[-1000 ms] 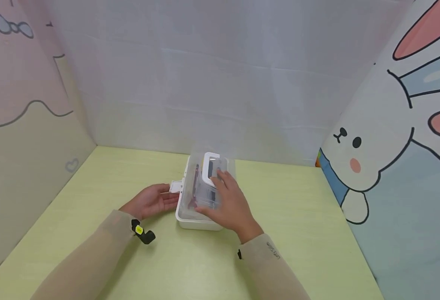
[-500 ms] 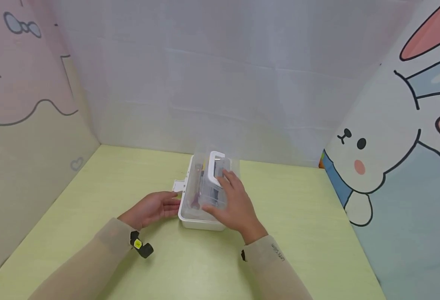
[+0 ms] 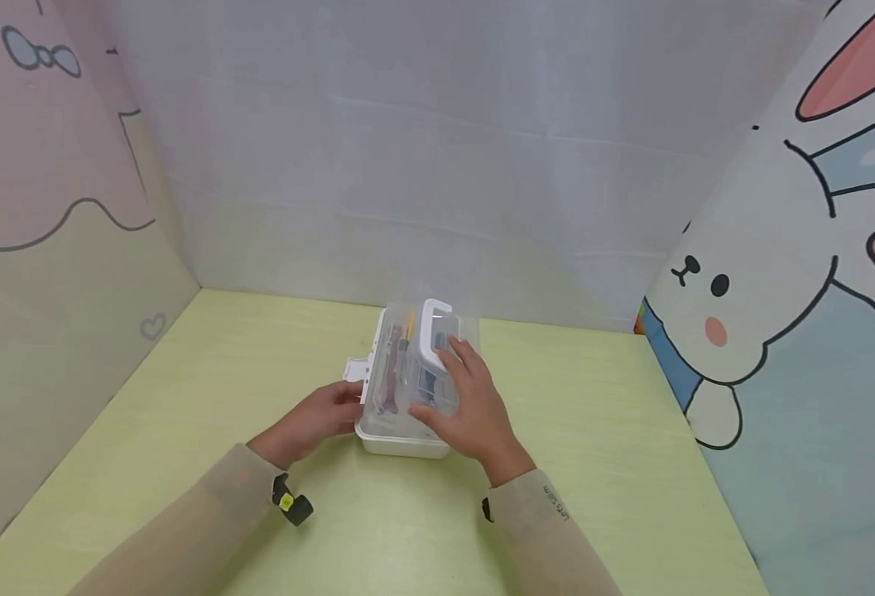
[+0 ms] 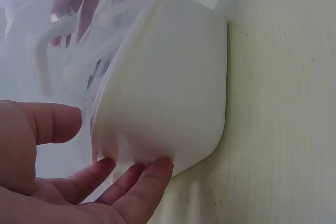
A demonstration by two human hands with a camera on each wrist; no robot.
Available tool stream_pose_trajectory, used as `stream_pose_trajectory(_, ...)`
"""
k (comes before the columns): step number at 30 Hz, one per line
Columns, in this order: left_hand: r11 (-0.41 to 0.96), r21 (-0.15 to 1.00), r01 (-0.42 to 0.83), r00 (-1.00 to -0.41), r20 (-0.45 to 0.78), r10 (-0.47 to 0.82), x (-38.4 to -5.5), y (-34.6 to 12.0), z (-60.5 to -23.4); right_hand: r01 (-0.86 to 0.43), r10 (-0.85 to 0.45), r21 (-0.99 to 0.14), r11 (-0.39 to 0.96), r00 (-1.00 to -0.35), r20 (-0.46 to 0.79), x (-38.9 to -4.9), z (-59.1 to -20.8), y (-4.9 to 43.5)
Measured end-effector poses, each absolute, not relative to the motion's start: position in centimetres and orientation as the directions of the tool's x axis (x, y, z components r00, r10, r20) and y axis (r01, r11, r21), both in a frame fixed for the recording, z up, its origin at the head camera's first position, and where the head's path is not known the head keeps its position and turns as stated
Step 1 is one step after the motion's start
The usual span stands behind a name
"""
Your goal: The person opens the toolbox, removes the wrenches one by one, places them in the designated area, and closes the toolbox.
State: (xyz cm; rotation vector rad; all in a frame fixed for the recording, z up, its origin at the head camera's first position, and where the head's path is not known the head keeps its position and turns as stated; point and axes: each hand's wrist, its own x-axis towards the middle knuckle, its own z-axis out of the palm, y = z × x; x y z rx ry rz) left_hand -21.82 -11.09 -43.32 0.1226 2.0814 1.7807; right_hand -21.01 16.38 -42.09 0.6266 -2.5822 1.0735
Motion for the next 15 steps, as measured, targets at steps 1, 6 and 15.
stream_pose_trajectory(1, 0.195, 0.964, -0.182, -0.921, -0.236, 0.31, -21.8, -11.0, -43.4, -0.489, -0.284, -0.603, 0.63, -0.868, 0.406, -21.0, -42.1, 16.4)
stream_pose_trajectory(6, 0.228, 0.959, -0.17, -0.935, -0.23, 0.269, -21.7, -10.6, -43.7, -0.501, -0.282, -0.601, 0.623, -0.86, 0.424, -20.9, -42.3, 16.6)
stream_pose_trajectory(15, 0.326, 0.931, -0.166, -0.946, -0.244, 0.213, -21.9, -10.2, -44.3, -0.513, -0.265, -0.631, 0.582, -0.853, 0.449, -20.9, -43.1, 16.9)
